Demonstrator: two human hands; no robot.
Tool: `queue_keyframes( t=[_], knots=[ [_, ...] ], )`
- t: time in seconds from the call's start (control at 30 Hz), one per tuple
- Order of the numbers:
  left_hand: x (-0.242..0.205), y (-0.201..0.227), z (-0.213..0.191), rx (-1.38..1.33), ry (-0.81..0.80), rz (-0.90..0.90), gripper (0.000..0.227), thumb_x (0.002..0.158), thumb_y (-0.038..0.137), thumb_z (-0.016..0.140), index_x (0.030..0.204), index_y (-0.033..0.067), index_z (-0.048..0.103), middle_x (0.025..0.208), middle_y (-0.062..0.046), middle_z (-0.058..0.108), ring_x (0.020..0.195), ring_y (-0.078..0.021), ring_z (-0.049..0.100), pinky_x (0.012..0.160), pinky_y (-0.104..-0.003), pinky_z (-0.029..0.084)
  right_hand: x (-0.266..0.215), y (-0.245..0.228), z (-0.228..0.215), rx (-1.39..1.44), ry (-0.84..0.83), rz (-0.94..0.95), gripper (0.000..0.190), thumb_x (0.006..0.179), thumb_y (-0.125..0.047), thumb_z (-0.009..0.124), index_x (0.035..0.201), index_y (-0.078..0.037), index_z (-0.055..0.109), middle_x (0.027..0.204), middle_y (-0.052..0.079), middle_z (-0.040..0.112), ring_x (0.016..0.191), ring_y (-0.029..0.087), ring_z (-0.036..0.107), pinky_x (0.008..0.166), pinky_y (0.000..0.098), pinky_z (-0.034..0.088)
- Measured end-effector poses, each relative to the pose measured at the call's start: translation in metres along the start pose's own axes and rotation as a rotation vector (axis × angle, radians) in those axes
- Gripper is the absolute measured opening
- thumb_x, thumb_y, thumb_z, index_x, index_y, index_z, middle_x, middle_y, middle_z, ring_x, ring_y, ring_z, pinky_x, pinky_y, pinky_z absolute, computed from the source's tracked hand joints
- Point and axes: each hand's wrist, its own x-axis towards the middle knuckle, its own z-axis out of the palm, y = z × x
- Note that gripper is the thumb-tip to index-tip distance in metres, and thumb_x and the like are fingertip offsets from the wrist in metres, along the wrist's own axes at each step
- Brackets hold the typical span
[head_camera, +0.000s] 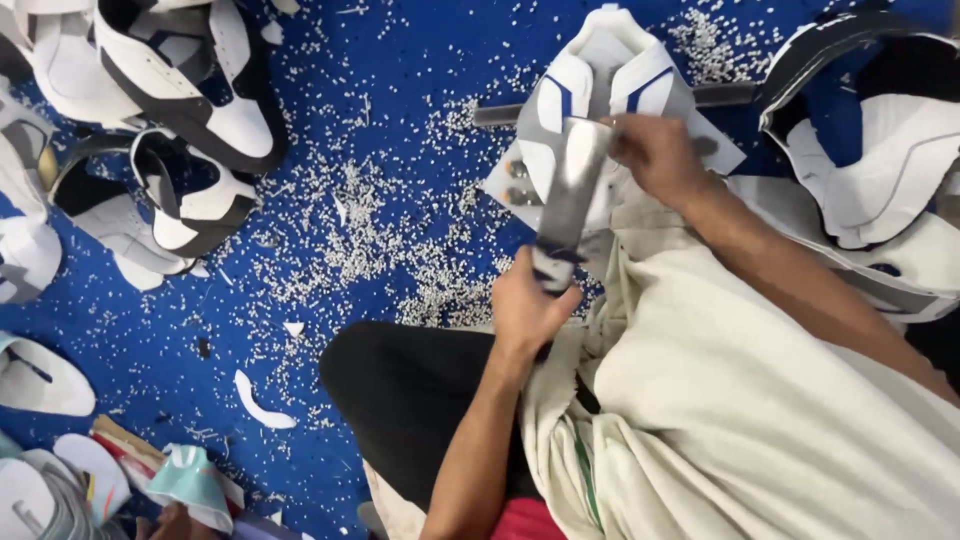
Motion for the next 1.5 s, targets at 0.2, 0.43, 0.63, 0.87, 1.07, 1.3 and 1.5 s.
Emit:
queue_keyframes(
  t=[0.2, 0.43, 0.63, 0.87, 1.07, 1.3, 1.5],
  knots=[
    [-0.009, 0.071, -0.075, -0.354, 0.227, 0.085, 0.036, 0.072, 0.02, 0.082, 0.092, 0.0046, 0.057, 0.072, -0.006, 0.064, 0.058, -0.0182, 0.065, 0.06, -0.033, 0.056, 0.04, -0.012, -0.02, 0.673, 0.051, 0.196, 0.011, 0.11, -0.003, 0.052, 0.108, -0.005, 0.063, 0.111, 0.006, 0.077, 0.102, 0.018, 0.076, 0.09, 0.0303, 0.062],
    [0.01, 0.003, -0.001, -0.418, 0.332, 0.325, 0.03, 0.07, 0.014, 0.079, 0.09, 0.0046, 0.058, 0.072, -0.008, 0.061, 0.06, -0.0213, 0.061, 0.059, -0.034, 0.052, 0.018, -0.025, -0.011, 0.026, 0.057, -0.13, 0.017, 0.103, 0.004, 0.056, 0.115, 0.004, 0.068, 0.112, 0.017, 0.075, 0.105, 0.024, 0.074, 0.09, 0.0348, 0.059],
    [-0.003, 0.048, -0.04, -0.227, 0.1, -0.018, 0.04, 0.071, 0.022, 0.084, 0.099, 0.0024, 0.062, 0.084, -0.012, 0.071, 0.072, -0.0231, 0.075, 0.067, -0.034, 0.06, 0.037, -0.002, -0.018, 0.568, 0.127, 0.11, 0.011, 0.113, -0.003, 0.054, 0.105, -0.001, 0.061, 0.111, 0.01, 0.075, 0.109, 0.019, 0.073, 0.096, 0.0323, 0.059],
    [0.024, 0.03, -0.022, -0.294, 0.281, 0.268, 0.055, 0.066, 0.021, 0.081, 0.11, -0.004, 0.059, 0.082, -0.017, 0.069, 0.07, -0.0317, 0.071, 0.066, -0.037, 0.057, 0.027, -0.03, -0.016, 0.184, 0.112, -0.08, 0.018, 0.105, 0.004, 0.051, 0.117, 0.003, 0.064, 0.113, 0.015, 0.076, 0.105, 0.023, 0.074, 0.088, 0.0343, 0.06],
    [0.005, 0.034, -0.027, -0.175, 0.033, -0.04, 0.04, 0.07, 0.022, 0.084, 0.094, 0.0012, 0.059, 0.076, -0.013, 0.072, 0.069, -0.0268, 0.075, 0.065, -0.036, 0.058, 0.044, 0.014, -0.019, 0.519, 0.201, 0.121, 0.011, 0.114, -0.007, 0.052, 0.116, 0.001, 0.06, 0.11, 0.015, 0.075, 0.099, 0.023, 0.075, 0.087, 0.0333, 0.063],
    [0.009, 0.075, -0.065, -0.322, 0.398, 0.448, 0.042, 0.061, 0.021, 0.074, 0.092, 0.0012, 0.056, 0.07, -0.008, 0.058, 0.059, -0.0211, 0.061, 0.061, -0.032, 0.053, 0.046, -0.005, -0.019, 0.373, 0.146, 0.036, 0.014, 0.114, -0.008, 0.054, 0.107, 0.003, 0.059, 0.119, 0.017, 0.075, 0.109, 0.025, 0.076, 0.09, 0.0345, 0.062],
    [0.033, 0.019, -0.005, 0.03, 0.009, -0.008, 0.052, 0.067, 0.032, 0.093, 0.092, -0.0007, 0.061, 0.074, -0.016, 0.071, 0.068, -0.033, 0.071, 0.062, -0.04, 0.055, 0.035, -0.003, -0.008, 0.115, 0.214, -0.359, 0.017, 0.108, -0.009, 0.057, 0.107, 0.005, 0.065, 0.113, 0.023, 0.071, 0.104, 0.031, 0.071, 0.09, 0.0391, 0.06]
  ],
)
